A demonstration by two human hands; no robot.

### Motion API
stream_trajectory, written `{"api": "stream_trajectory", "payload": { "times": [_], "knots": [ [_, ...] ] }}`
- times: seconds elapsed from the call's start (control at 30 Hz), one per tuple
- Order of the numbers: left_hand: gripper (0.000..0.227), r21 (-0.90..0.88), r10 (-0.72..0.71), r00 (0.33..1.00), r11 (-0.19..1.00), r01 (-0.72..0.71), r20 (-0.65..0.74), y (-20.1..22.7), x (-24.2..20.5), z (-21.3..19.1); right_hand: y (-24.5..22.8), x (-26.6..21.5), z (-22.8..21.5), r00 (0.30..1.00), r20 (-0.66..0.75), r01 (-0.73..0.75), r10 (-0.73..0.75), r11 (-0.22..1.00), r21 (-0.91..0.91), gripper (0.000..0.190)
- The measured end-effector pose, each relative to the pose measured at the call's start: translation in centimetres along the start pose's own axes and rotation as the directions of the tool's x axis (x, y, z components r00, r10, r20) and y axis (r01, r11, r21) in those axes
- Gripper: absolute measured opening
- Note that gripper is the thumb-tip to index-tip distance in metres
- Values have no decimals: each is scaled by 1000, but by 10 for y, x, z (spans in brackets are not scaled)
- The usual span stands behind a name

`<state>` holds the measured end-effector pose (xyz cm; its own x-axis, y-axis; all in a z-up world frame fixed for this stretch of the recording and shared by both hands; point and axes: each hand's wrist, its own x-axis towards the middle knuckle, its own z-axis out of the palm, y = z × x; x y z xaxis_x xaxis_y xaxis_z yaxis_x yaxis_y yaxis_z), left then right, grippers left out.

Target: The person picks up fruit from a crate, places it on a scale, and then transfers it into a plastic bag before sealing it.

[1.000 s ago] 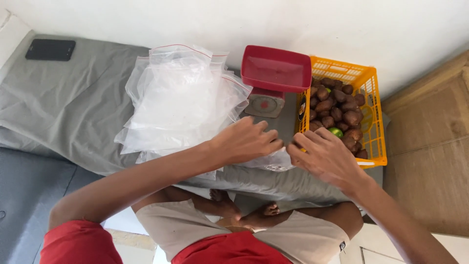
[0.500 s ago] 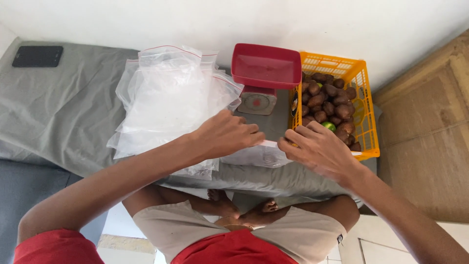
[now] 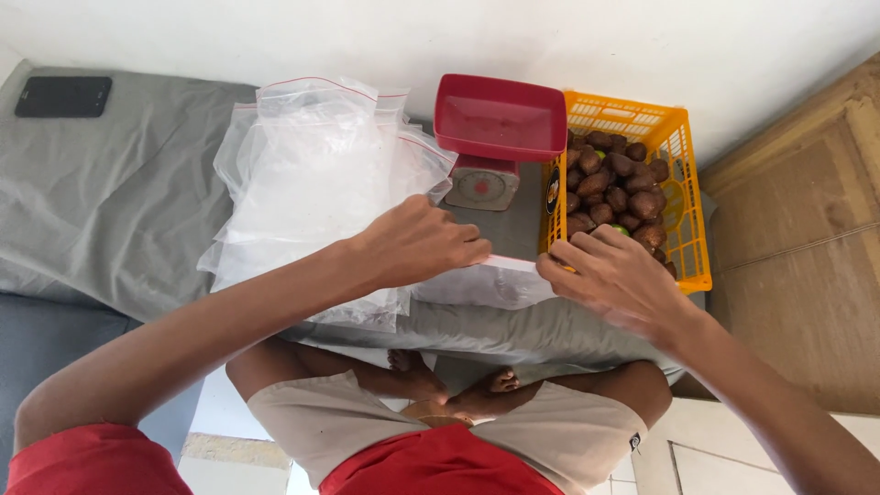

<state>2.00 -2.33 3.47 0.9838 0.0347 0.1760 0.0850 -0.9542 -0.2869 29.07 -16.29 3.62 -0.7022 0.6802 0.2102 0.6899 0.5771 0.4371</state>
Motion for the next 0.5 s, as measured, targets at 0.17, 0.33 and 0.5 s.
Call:
{"api": "stream_trajectory", "payload": {
  "times": [0.17, 0.33, 0.5],
  "knots": [
    [31, -32, -9, 999, 999, 10, 37, -12, -6, -7, 9, -11, 1, 994, 76, -75, 73, 997, 23, 19],
    [29, 44, -109, 991, 993, 113, -82, 2, 18, -7, 22, -15, 16, 973, 192, -135, 130, 991, 13, 15],
    [27, 132, -68, 985, 987, 90, -159, 19, 40, 28, 16, -2, 11, 987, 110, -122, 117, 992, 40, 16]
  ]
}}
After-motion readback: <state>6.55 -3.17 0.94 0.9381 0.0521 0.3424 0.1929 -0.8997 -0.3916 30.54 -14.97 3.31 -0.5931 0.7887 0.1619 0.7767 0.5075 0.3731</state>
